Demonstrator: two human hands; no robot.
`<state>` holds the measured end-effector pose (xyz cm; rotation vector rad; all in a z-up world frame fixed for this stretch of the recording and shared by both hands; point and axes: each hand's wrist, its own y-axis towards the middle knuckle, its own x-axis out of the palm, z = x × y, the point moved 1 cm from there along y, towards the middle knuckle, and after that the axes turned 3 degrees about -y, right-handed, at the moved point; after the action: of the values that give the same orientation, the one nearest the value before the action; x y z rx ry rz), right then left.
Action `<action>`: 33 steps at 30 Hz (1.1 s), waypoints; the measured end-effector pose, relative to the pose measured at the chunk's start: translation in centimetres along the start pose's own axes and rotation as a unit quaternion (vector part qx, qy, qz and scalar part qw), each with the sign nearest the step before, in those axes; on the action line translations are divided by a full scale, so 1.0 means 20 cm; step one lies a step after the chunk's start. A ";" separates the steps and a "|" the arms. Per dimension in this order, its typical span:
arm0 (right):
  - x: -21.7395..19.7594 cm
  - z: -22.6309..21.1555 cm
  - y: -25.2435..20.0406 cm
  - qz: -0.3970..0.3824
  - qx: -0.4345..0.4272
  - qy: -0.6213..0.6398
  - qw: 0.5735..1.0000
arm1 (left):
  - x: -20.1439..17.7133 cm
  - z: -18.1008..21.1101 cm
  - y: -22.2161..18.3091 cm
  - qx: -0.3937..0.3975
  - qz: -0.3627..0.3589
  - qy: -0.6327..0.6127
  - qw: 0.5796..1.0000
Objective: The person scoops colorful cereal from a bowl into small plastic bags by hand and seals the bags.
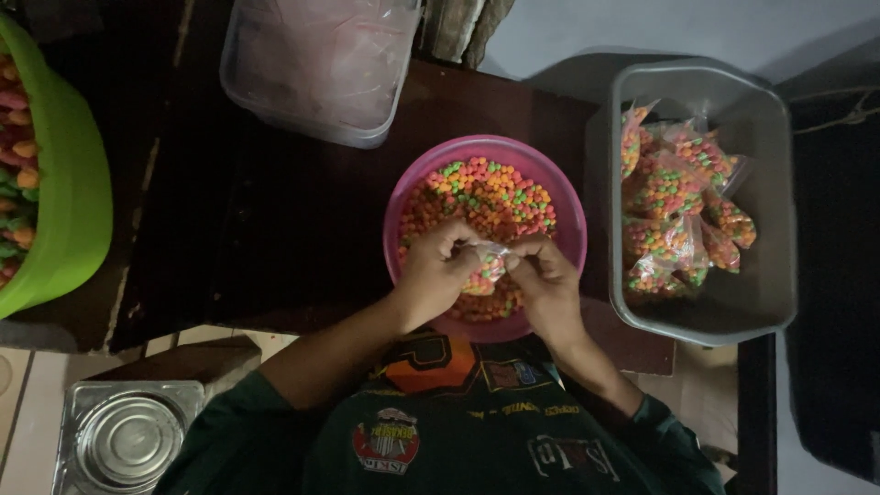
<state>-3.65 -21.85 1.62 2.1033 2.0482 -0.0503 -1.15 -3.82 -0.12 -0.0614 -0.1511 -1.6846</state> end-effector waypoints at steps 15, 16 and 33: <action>0.03 -0.10 0.03 -0.036 -0.090 -0.072 0.993 | 0.05 0.01 -0.04 0.061 -0.041 0.008 0.997; 0.03 -0.10 0.02 -0.036 -0.090 -0.072 0.993 | 0.05 0.04 -0.03 0.061 -0.042 0.008 0.997; 0.02 -0.09 0.02 -0.016 -0.008 -0.011 1.000 | 0.00 0.15 0.02 0.095 -0.009 0.018 0.995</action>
<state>-3.40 -21.21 3.29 2.0504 2.0635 -0.0625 -0.80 -3.44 2.81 0.1136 -0.2847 -1.6811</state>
